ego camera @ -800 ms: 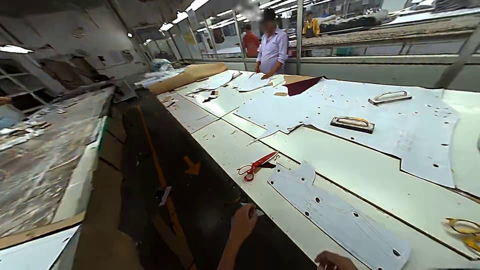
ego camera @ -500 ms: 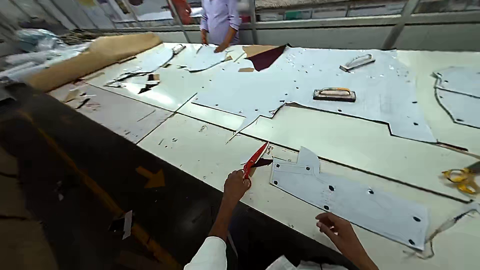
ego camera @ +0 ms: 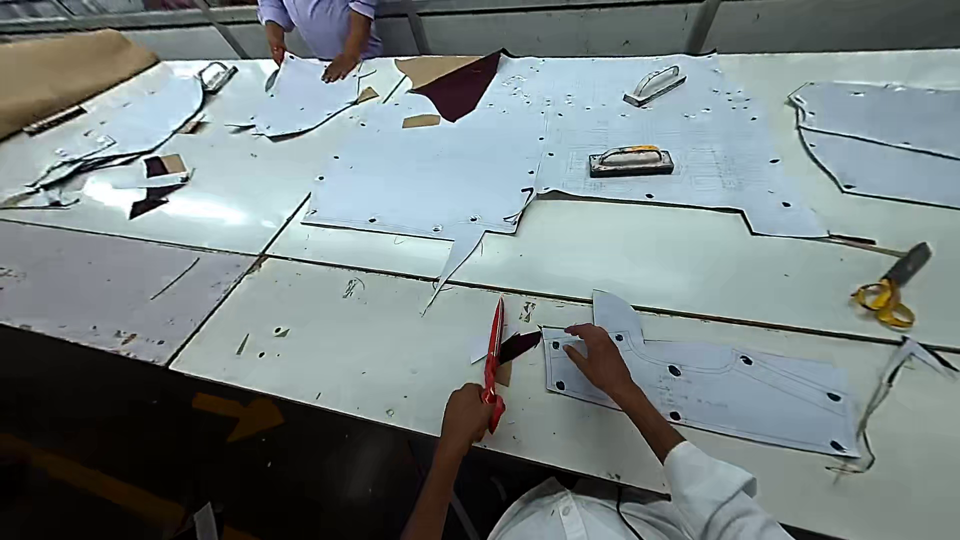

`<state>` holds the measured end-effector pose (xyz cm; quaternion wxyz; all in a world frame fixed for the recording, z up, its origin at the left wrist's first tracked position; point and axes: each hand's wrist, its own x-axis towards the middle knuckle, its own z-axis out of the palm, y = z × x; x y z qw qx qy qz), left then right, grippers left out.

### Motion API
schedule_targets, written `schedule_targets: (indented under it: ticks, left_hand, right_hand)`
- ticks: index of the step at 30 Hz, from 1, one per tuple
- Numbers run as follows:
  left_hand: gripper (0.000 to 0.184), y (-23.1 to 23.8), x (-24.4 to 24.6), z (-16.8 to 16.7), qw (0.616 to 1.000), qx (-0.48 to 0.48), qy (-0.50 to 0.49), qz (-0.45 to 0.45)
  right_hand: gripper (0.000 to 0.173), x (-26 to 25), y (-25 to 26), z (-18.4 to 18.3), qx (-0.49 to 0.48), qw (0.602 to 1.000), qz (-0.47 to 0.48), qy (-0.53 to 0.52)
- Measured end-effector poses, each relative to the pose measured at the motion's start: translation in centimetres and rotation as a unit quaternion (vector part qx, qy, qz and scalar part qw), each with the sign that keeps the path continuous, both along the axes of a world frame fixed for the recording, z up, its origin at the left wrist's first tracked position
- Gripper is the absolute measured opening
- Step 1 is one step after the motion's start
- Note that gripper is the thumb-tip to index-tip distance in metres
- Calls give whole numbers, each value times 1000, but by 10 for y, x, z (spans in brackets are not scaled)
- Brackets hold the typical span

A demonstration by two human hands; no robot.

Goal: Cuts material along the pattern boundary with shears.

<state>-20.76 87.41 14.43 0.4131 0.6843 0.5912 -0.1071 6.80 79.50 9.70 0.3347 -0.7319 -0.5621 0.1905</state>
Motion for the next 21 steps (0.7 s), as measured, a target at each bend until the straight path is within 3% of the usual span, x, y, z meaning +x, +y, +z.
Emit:
schedule_targets:
  ticks: [4, 7, 12, 21]
  left_hand:
    - [18, -53, -21, 7, 967, -73, -209, 126]
    - [12, -96, -32, 22, 933, -159, -291, 137]
    - [34, -136, -41, 22, 966, -173, -180, 61]
    - [38, -166, -18, 29, 992, -118, -7, 34]
  right_hand:
    - [49, 2, 25, 8, -86, 995, 33, -32]
    - [48, 5, 33, 21, -129, 988, 67, -42]
    - [57, 15, 58, 31, -257, 956, 136, -32]
    - [26, 25, 70, 31, -270, 919, 288, 5]
